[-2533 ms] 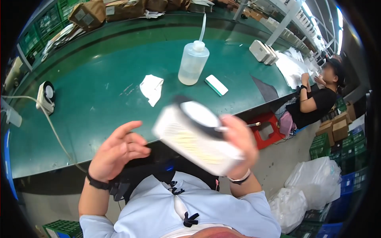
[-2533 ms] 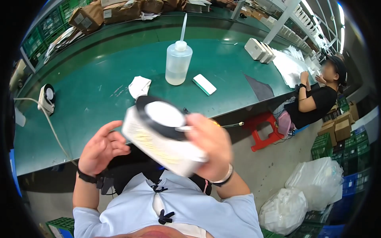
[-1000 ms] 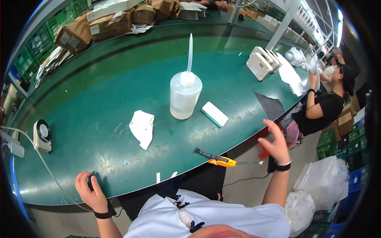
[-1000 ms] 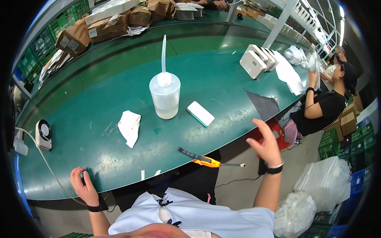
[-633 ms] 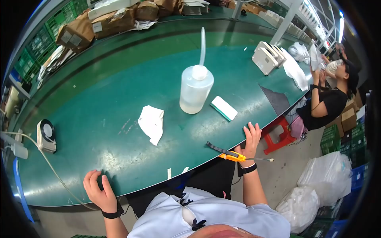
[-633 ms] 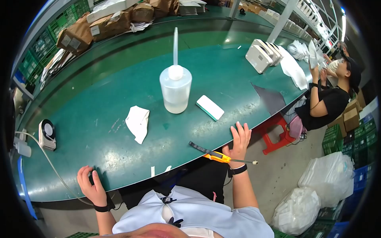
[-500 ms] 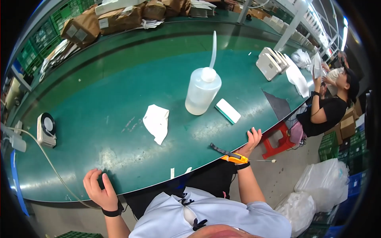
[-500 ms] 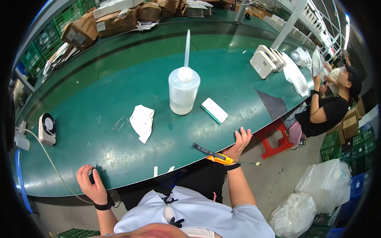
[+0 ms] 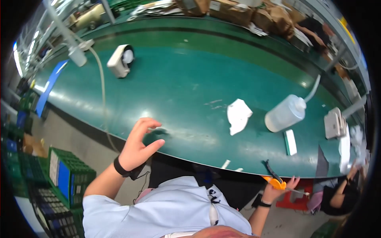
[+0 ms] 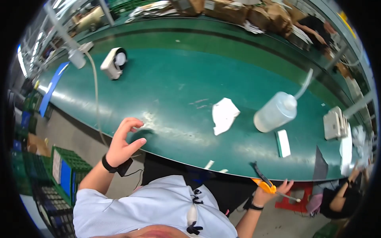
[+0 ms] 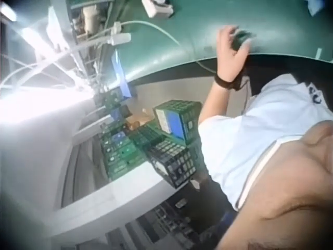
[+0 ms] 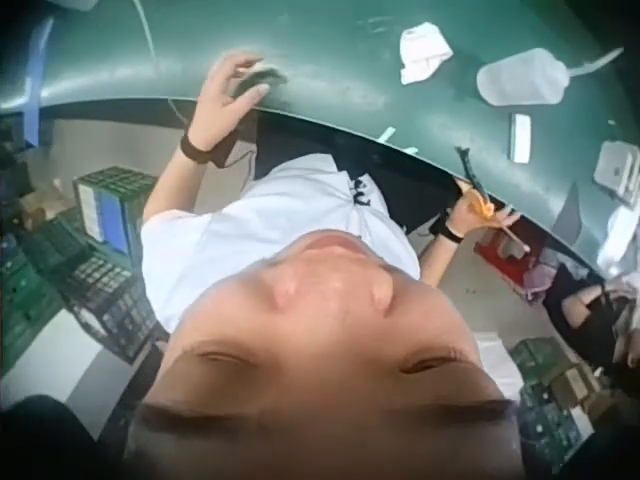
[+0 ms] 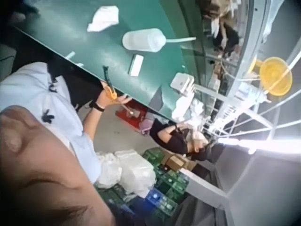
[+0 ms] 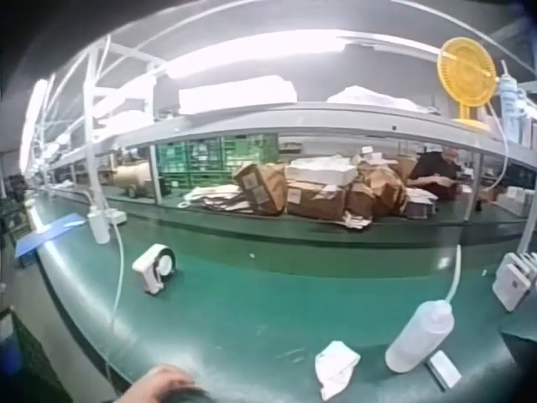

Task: The person picks up a timer, blows air onto it with a nozzle, and wipes it with a cloth before setting it aside. They then repeat this cleaning process with a second timer.

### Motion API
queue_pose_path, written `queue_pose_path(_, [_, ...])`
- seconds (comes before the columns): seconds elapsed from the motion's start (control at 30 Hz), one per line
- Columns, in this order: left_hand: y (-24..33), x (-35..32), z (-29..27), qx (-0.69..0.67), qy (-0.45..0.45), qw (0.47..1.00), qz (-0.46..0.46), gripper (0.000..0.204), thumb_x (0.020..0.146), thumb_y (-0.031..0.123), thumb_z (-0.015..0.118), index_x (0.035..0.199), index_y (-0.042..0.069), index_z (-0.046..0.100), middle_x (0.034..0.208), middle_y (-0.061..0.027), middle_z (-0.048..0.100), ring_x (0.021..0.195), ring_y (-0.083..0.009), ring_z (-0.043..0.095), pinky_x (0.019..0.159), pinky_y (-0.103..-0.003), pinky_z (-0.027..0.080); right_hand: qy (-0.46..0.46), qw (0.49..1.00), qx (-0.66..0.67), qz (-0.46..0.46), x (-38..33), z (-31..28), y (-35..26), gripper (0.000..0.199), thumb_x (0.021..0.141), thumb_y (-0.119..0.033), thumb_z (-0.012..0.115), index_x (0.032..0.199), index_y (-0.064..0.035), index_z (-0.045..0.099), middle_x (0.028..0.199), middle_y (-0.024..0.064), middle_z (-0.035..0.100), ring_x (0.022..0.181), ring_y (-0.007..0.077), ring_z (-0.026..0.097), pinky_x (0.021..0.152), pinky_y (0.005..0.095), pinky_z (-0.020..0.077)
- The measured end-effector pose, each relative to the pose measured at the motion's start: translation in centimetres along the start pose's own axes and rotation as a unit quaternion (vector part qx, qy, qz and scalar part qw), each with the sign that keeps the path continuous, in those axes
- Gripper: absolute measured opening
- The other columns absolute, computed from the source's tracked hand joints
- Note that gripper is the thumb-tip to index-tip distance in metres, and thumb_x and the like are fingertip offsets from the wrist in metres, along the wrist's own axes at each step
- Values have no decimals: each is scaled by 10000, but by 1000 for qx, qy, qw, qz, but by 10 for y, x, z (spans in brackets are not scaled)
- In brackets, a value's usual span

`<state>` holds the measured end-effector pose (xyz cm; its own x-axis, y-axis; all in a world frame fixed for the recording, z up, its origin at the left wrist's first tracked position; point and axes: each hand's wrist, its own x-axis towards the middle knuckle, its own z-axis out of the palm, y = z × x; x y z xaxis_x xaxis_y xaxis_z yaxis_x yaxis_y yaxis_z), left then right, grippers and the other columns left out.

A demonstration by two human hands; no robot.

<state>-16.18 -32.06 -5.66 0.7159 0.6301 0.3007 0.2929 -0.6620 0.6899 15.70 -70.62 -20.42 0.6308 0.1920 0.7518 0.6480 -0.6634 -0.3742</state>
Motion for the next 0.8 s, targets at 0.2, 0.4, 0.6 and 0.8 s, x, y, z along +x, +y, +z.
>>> queue_pose_path(0.2, [1, 76, -100, 261, 21, 963, 66, 590, 799, 230, 802, 1284, -5, 560, 1276, -195, 572, 1209, -376, 552, 1045, -416, 451, -195, 930, 277, 143, -62, -27, -8, 626, 949, -248, 707, 1418, 28, 399, 1340, 190, 561, 1183, 275, 578, 1006, 390, 447])
queue_pose_path(0.4, [-89, 229, -151, 413, 14, 896, -163, 836, 756, 455, 820, 1359, -47, 532, 1353, -274, 577, 1278, -367, 558, 1049, -405, 467, -99, 834, 428, 335, -35, -2, -60, 324, 1024, -179, 597, 1270, 23, 539, 1166, 122, 646, 1043, 184, 632, 880, 274, 476])
queue_pose_path(0.6, [-179, 283, -137, 347, 11, 892, -288, 580, 679, 397, 880, 1035, -38, 736, 1104, -226, 732, 1017, -330, 713, 906, -390, 558, -131, 767, 496, 387, -38, 0, -70, 239, 1059, -196, 541, 1137, 12, 629, 1148, 120, 669, 992, 164, 640, 832, 266, 490])
queue_pose_path(0.8, [-125, 230, -142, 259, 4, 958, -125, 656, 656, 302, 884, 1186, -24, 676, 1078, -180, 734, 1014, -304, 709, 937, -367, 540, 76, 811, 479, 326, -15, -24, -97, 306, 1071, -231, 492, 1225, 20, 575, 1215, 150, 660, 874, 145, 640, 743, 251, 497])
